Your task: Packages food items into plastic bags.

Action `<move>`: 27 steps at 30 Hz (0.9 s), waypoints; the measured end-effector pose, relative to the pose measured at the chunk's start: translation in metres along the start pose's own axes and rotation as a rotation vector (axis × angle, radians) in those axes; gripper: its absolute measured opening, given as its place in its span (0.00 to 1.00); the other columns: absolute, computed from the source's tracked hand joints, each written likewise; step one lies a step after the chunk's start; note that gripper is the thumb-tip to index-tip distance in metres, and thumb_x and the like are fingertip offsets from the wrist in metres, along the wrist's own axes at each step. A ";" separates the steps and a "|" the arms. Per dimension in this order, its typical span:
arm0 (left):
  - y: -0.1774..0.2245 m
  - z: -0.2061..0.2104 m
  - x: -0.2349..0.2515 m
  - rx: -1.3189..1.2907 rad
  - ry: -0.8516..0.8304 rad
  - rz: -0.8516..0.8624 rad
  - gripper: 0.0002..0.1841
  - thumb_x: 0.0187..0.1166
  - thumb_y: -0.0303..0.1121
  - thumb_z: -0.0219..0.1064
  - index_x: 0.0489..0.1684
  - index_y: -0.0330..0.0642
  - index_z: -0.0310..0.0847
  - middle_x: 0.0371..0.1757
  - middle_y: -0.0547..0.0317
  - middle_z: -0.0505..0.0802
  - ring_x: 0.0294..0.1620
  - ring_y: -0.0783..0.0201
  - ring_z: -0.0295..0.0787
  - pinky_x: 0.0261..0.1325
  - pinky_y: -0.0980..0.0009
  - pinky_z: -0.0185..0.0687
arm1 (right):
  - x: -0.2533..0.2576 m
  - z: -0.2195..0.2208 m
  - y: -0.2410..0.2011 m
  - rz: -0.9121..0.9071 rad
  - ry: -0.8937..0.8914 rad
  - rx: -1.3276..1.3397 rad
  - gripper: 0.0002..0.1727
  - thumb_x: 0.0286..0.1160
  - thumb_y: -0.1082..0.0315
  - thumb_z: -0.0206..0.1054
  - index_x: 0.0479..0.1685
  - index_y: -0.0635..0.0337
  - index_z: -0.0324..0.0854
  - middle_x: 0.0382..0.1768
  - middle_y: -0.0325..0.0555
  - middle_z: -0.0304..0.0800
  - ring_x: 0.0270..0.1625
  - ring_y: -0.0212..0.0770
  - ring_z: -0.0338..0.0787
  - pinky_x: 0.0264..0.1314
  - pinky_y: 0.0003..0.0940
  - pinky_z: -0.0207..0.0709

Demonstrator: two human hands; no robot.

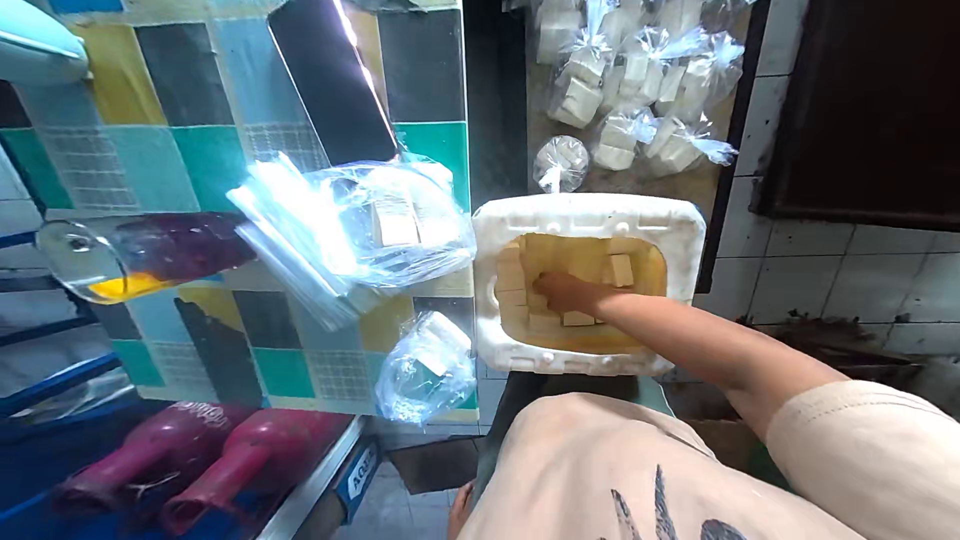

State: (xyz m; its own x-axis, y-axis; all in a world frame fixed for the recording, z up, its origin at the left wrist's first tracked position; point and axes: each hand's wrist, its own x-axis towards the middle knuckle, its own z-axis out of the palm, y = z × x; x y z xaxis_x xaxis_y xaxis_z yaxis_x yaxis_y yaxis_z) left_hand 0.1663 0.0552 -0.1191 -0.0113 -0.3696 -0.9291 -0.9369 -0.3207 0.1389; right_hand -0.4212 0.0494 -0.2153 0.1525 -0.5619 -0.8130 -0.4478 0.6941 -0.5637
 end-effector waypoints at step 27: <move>0.099 0.052 -0.071 -0.187 0.080 -0.214 0.18 0.92 0.28 0.52 0.69 0.23 0.77 0.62 0.30 0.88 0.63 0.49 0.87 0.72 0.55 0.77 | -0.008 0.024 -0.017 -0.067 0.018 -0.161 0.21 0.81 0.69 0.68 0.71 0.64 0.80 0.62 0.67 0.87 0.67 0.69 0.86 0.64 0.67 0.78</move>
State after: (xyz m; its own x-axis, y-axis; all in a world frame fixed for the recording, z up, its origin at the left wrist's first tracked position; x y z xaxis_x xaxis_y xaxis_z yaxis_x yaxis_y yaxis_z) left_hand 0.0558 0.0946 -0.0572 0.2145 -0.3412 -0.9152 -0.8341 -0.5516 0.0101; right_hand -0.3937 0.0528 -0.2031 0.1718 -0.6134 -0.7708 -0.5723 0.5747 -0.5849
